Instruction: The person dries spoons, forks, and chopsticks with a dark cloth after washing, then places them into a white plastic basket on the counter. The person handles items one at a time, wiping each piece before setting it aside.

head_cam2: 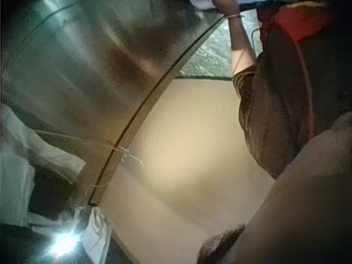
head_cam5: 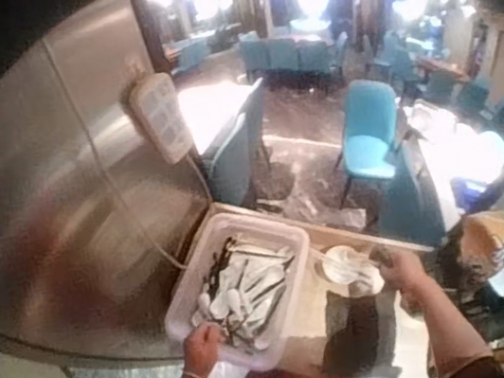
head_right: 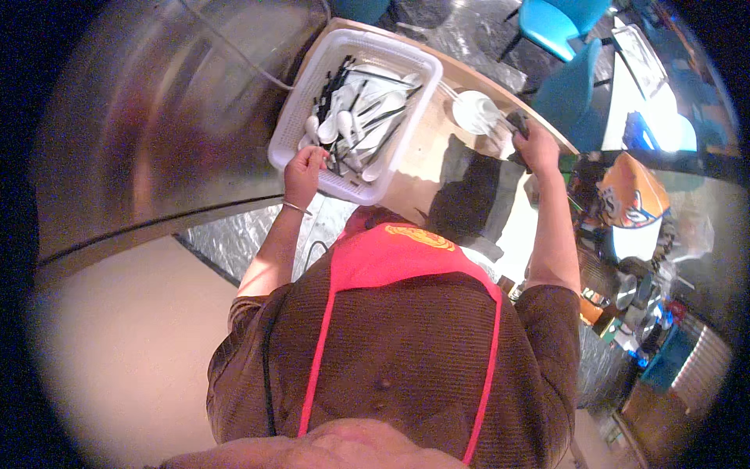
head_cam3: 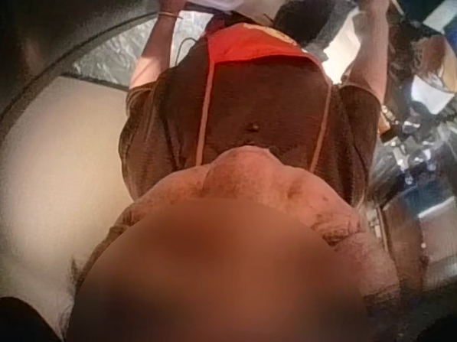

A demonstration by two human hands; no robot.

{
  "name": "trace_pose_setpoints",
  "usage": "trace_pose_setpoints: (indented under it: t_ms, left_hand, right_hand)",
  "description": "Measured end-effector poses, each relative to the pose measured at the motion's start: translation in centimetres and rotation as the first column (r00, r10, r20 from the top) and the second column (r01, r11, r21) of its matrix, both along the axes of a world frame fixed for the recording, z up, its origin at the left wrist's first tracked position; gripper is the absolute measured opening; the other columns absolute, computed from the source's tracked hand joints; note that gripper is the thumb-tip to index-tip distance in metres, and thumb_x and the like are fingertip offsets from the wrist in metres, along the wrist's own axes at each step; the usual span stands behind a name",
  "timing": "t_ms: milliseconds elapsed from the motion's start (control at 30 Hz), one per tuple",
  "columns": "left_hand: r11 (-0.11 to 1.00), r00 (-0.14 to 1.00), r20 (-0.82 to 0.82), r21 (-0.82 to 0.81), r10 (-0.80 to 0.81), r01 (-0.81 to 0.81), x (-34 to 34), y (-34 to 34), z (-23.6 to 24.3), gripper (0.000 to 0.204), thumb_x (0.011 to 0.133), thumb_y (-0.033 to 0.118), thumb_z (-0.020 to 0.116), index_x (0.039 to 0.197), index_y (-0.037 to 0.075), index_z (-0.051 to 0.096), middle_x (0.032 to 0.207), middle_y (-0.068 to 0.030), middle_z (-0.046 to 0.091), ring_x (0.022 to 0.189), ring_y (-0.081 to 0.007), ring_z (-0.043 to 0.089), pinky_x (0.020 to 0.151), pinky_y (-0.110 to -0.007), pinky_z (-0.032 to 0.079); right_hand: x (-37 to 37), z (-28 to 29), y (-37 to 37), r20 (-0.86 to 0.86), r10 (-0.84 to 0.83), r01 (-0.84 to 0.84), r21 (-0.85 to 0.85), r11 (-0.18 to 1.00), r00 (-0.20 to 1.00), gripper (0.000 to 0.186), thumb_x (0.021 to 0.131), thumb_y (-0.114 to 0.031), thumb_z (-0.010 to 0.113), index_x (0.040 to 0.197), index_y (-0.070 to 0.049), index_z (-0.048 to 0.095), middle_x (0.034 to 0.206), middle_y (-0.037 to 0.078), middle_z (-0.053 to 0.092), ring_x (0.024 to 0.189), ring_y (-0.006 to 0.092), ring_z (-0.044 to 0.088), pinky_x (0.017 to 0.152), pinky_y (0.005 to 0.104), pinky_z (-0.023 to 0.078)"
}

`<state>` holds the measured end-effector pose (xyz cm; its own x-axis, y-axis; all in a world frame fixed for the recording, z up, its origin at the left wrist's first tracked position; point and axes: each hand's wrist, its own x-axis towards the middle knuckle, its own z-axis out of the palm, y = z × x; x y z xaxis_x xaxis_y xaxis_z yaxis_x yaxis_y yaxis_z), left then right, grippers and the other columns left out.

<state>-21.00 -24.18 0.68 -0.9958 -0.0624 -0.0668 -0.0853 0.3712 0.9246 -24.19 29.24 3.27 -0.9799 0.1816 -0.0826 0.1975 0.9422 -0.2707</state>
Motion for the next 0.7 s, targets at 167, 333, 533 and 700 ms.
trace_pose_setpoints:
  t_ms: [167, 333, 533, 700]
  left_hand:
    - [0.931, 0.977, -0.166, -0.36, -0.135, 0.067, -2.0, -2.2, -0.6, 0.02, 0.098, 0.023, 0.066, 0.092, 0.005, 0.073, 0.082, -0.0154, 0.07, 0.078, -0.0313, 0.07, 0.073, -0.046, 0.055]
    - [0.735, 0.961, -0.178, -0.678, -0.21, 0.035, -5.3, 0.4, -2.0, 0.02, 0.089, 0.026, 0.072, 0.097, 0.008, 0.069, 0.098, -0.0159, 0.065, 0.095, -0.0392, 0.067, 0.08, -0.052, 0.057]
    - [0.541, 0.991, -0.013, -0.839, -0.131, 0.061, -9.9, 0.9, -4.6, 0.024, 0.087, 0.027, 0.07, 0.097, 0.005, 0.069, 0.098, -0.0183, 0.07, 0.094, -0.0399, 0.071, 0.081, -0.054, 0.059]
    - [0.585, 0.994, 0.028, -0.806, -0.108, 0.086, -10.6, 0.1, -5.2, 0.018, 0.091, 0.019, 0.062, 0.095, 0.004, 0.071, 0.094, -0.0202, 0.074, 0.09, -0.0427, 0.073, 0.078, -0.055, 0.059]
  right_hand:
    - [-1.5, -4.0, 1.8, 0.037, -0.003, 0.002, 0.007, 1.0, 0.999, 0.039, 0.096, -0.04, 0.066, 0.119, -0.008, 0.068, 0.112, 0.023, 0.073, 0.108, 0.0446, 0.068, 0.094, 0.0528, 0.053]
    - [0.3, 0.8, 1.0, -0.026, -0.098, 0.099, 0.065, 0.993, 0.995, 0.041, 0.1, -0.042, 0.062, 0.122, -0.008, 0.067, 0.111, 0.024, 0.072, 0.107, 0.0455, 0.067, 0.091, 0.0523, 0.052]
    - [6.2, 8.0, -2.1, -0.332, -0.257, 0.105, -0.415, 0.904, 0.908, 0.041, 0.105, -0.036, 0.064, 0.128, -0.002, 0.067, 0.112, 0.015, 0.074, 0.096, 0.0286, 0.07, 0.087, 0.0379, 0.053]
    - [11.2, 8.7, -6.4, -0.204, -0.471, 0.14, -0.79, 0.597, 0.858, 0.047, 0.108, -0.04, 0.059, 0.124, 0.004, 0.069, 0.109, 0.004, 0.072, 0.096, 0.0133, 0.061, 0.089, 0.0307, 0.049]
